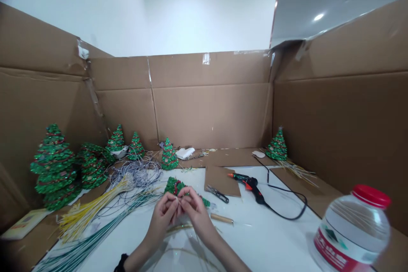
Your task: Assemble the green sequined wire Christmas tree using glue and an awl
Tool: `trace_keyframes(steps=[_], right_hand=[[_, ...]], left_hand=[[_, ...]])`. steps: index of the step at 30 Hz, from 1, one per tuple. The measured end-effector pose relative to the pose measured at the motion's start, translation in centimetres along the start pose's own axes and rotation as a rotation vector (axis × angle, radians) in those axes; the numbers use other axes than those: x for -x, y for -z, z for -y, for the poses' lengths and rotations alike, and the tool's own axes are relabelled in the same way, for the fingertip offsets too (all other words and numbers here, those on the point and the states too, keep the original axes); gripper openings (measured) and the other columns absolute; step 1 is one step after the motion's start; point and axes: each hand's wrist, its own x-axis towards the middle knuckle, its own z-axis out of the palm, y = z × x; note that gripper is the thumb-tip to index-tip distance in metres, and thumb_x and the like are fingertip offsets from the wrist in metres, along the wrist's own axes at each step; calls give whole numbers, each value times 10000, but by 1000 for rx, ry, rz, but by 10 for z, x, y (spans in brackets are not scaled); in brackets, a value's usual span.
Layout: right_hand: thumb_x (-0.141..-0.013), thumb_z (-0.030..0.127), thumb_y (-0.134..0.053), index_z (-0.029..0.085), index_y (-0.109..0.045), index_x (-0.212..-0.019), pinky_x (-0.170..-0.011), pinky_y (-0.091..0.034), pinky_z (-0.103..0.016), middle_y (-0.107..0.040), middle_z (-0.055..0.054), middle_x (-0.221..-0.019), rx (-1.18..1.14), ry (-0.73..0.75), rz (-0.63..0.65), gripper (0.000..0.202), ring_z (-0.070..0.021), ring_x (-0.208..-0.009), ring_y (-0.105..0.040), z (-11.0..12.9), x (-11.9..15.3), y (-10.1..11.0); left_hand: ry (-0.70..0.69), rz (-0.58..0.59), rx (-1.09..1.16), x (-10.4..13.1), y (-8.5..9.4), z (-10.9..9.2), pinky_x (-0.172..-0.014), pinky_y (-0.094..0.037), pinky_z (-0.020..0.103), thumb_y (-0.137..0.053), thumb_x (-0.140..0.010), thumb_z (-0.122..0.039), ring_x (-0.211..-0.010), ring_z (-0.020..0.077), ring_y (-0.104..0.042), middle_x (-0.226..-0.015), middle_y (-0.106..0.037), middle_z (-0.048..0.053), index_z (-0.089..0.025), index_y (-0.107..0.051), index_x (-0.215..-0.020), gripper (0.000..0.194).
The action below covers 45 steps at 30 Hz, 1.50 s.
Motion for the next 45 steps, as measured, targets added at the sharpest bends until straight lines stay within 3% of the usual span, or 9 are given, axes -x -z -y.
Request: trace_keyframes(steps=[5,9,12,19,25,31,37,45], right_hand=[[-781,476,-582,186,-574,-775,-661,-364,-252,-528,7,-687,82,33,-101,290,-143,-687,-482,4,-4,4],[-775,495,-579,179,-629,-806,-652,-361,-248,-531,14,-644,39,-61,-110,322,-132,-647,-465,4,-5,6],[-730,509,-628,168,-625,-724,-632,-361,-241,-525,23,-614,20,-112,-106,341,-118,-613,-462,3,-4,5],[-677,490,-696,162,-561,-666,-552,-373,-228,-539,37,-541,-97,-175,-34,354,-100,-513,-479,-3,-6,10],[-660,518,-702,175,-516,-676,-489,-356,-217,-521,48,-497,-187,-211,-3,391,-97,-464,-459,-7,-5,15],[-660,547,-684,186,-486,-677,-444,-339,-222,-490,67,-526,-199,-214,0,412,-86,-397,-447,-10,-4,14],[-658,492,-705,179,-495,-659,-427,-268,-206,-472,59,-528,-270,-213,-112,376,-71,-415,-386,-9,-5,12],[-665,440,-720,182,-514,-638,-600,-354,-217,-489,38,-643,-278,-25,-307,331,-93,-590,-425,5,-12,24]], left_hand=[[81,-43,146,-4,5,-3,-377,-130,181,-628,-678,-580,-318,33,-183,-328,-323,-127,-180,-467,-719,433],[196,99,334,-2,-2,3,-375,-161,180,-650,-682,-534,-331,33,-217,-338,-318,-112,-168,-475,-648,406],[246,174,417,-1,-6,9,-357,-179,187,-662,-654,-554,-330,39,-249,-360,-352,-93,-174,-453,-606,437],[319,31,302,-2,-5,10,-347,-178,161,-719,-601,-540,-375,26,-325,-513,-471,-66,-163,-473,-682,457],[295,58,254,-1,-6,13,-376,-257,165,-708,-626,-504,-410,35,-383,-569,-525,-44,-153,-503,-680,410],[267,78,104,1,-8,5,-407,-240,183,-631,-695,-514,-384,50,-364,-504,-571,-18,-149,-520,-713,382],[293,125,125,1,-7,4,-509,-329,203,-622,-709,-512,-508,95,-495,-579,-614,8,-153,-527,-743,373],[347,276,223,0,-6,2,-507,-288,215,-629,-713,-523,-476,90,-446,-543,-599,6,-162,-490,-732,387]])
